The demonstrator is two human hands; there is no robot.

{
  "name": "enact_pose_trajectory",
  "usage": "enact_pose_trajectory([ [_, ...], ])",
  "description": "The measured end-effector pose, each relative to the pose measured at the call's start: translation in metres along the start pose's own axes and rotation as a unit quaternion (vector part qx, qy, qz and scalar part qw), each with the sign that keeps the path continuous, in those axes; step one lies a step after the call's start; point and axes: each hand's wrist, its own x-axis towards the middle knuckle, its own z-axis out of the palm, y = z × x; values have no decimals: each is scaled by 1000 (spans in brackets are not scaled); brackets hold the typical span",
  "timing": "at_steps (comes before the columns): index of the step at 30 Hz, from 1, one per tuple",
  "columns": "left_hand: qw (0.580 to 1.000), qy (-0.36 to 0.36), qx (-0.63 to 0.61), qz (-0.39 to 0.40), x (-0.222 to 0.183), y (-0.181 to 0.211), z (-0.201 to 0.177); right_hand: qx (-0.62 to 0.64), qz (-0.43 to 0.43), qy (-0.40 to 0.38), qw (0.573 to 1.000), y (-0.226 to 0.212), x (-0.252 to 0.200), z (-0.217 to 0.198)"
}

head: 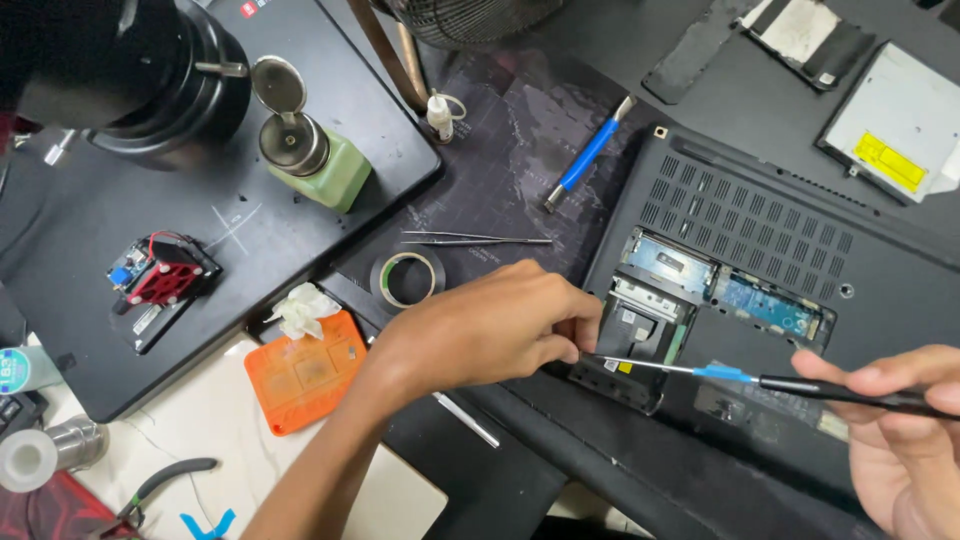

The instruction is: The person works on a laptop at a repair bench. They pry open and remove the bottom cover with a spudger, set the cover aside, then use a screwdriver to unscrew and detach the cooling fan and heatsink from the exposed motherboard, handling small components on the board.

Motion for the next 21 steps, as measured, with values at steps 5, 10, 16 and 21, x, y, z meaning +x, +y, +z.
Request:
enact_pose_trajectory([
  [5, 1000, 10, -12, 24, 1, -8, -3, -37, 15, 32, 999, 2, 4, -3],
  [10, 995, 70, -65, 31, 3, -6, -14, -154, -86, -103, 979, -18, 30, 21],
  [16, 991, 114, -71, 13, 1, 8, -15, 81, 146, -215, 962, -31, 31, 26],
  [21, 982, 122, -125, 75, 12, 27, 19, -606, 122, -39, 785, -20, 6, 81],
])
